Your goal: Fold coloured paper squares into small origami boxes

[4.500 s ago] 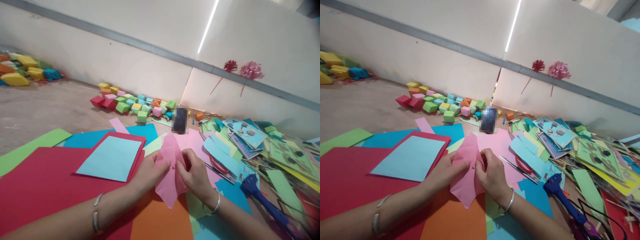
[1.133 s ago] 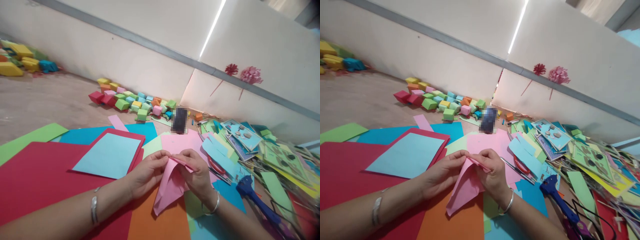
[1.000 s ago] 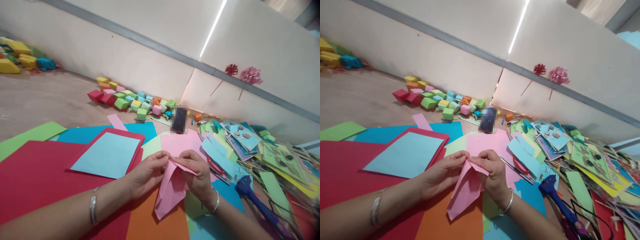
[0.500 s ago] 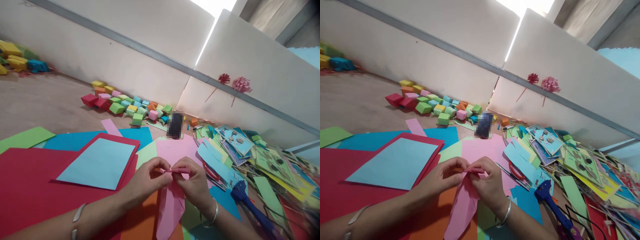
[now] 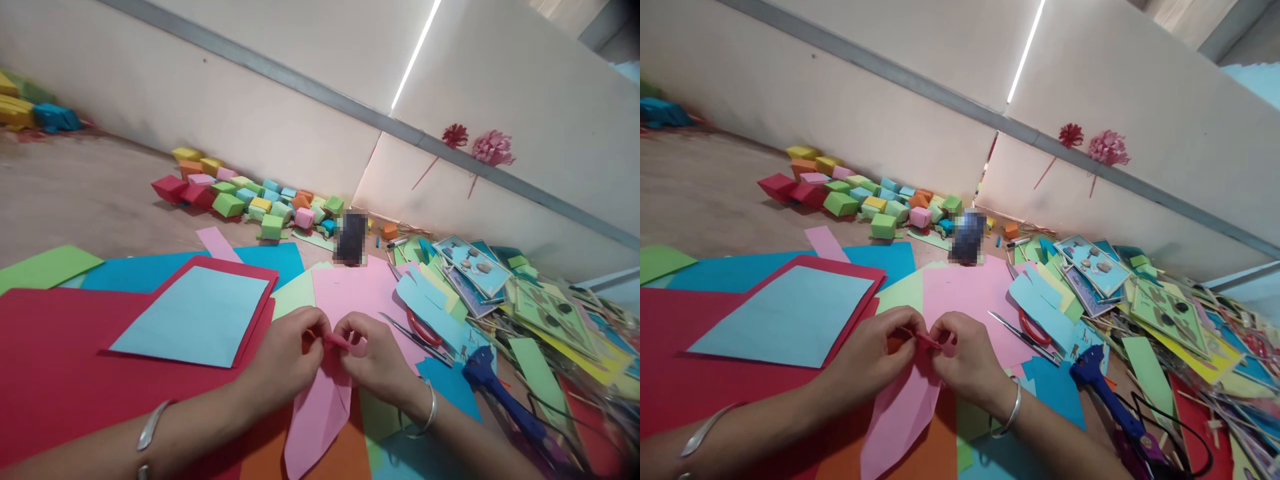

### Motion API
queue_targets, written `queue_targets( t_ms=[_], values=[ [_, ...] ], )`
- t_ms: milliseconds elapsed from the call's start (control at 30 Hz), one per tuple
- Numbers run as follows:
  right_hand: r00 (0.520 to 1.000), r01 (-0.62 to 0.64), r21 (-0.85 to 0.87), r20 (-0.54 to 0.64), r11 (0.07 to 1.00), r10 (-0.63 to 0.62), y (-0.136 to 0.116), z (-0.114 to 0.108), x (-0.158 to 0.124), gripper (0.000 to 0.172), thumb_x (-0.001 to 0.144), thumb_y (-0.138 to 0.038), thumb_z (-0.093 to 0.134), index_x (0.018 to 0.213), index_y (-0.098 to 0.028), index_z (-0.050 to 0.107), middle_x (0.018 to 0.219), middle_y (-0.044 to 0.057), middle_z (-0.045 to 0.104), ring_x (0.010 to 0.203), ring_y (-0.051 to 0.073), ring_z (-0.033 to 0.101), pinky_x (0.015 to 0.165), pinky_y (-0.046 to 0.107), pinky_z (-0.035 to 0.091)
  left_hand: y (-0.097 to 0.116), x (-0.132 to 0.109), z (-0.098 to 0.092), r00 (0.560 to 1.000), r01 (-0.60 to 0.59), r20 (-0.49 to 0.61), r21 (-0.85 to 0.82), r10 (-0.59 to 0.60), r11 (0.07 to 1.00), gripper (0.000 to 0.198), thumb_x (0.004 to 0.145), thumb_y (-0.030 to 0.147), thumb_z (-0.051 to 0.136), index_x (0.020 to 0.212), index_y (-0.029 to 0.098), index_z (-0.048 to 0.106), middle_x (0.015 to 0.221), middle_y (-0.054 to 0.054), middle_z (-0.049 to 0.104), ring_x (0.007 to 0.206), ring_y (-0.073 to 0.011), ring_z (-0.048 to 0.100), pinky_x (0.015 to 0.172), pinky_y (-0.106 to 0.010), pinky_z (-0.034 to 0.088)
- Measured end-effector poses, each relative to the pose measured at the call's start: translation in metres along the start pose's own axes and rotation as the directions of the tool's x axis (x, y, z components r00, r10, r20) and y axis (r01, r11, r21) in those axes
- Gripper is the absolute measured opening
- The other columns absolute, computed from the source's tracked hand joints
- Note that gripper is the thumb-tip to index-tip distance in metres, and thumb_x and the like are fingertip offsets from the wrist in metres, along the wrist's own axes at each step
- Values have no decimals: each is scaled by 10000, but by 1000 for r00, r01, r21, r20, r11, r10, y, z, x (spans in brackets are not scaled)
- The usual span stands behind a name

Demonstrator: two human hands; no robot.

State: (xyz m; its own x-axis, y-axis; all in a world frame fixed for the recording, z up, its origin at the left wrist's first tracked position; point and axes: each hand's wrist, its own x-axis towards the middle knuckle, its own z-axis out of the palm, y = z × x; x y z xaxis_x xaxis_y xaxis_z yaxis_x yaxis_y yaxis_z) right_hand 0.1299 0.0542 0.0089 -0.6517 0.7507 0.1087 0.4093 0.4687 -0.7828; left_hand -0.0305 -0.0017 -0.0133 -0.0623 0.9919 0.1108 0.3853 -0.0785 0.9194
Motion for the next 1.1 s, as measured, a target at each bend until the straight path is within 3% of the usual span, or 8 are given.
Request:
queue_targets(
  t_ms=[267, 400, 567, 733, 900, 1100],
  values=[
    [997, -31, 9, -70, 999, 32, 7, 4, -1, 136, 675, -62, 510, 697, -184, 564, 665, -25, 602, 603, 102, 511, 559, 199, 388, -3, 0, 0, 999, -39, 20, 82, 37, 996, 112, 757, 147, 465, 731, 206, 556, 747, -11, 642, 704, -167, 599, 637, -288, 473],
    [998, 13, -18, -67, 1000, -14, 8, 3, -1, 168, 643, -28, 497, 679, -190, 524, 677, -25, 599, 619, 104, 506, 578, 205, 377, -4, 1, 1, 1000, -20, 14, 47, 19, 999, 121, 756, 136, 454, 732, 208, 549, 730, -1, 627, 681, -158, 587, 613, -275, 458],
    [993, 88, -85, -70, 992, -95, 9, 0, -1, 259, 542, 24, 423, 668, -196, 479, 673, -32, 577, 620, 104, 473, 592, 207, 354, -6, 3, 0, 992, -126, -15, 57, 127, 990, 183, 702, 69, 420, 679, 206, 539, 705, 9, 594, 677, -140, 570, 602, -247, 450],
    [989, 120, -131, -72, 984, -130, 13, 2, -2, 308, 490, 41, 391, 666, -194, 487, 668, -28, 589, 623, 108, 494, 598, 205, 353, -6, 4, -4, 990, -116, 88, 44, 111, 992, 264, 678, 29, 409, 660, 197, 612, 762, -9, 646, 727, -142, 615, 644, -250, 481],
    [984, 177, -249, 34, 952, -174, 12, 0, -1, 293, 558, 59, 443, 691, -191, 519, 695, -11, 602, 652, 123, 514, 618, 216, 369, -6, 4, -5, 998, -36, 61, 109, 29, 993, 263, 693, 32, 427, 650, 197, 628, 745, -6, 659, 694, -146, 614, 626, -259, 475],
    [968, 230, -309, 174, 923, -183, 7, -11, 0, 259, 672, 52, 523, 763, -182, 588, 777, 14, 650, 760, 151, 572, 706, 251, 435, -7, 3, -5, 997, -62, 54, 153, 54, 986, 253, 702, 38, 427, 651, 199, 615, 730, 2, 654, 675, -139, 609, 616, -257, 470]
  ],
)
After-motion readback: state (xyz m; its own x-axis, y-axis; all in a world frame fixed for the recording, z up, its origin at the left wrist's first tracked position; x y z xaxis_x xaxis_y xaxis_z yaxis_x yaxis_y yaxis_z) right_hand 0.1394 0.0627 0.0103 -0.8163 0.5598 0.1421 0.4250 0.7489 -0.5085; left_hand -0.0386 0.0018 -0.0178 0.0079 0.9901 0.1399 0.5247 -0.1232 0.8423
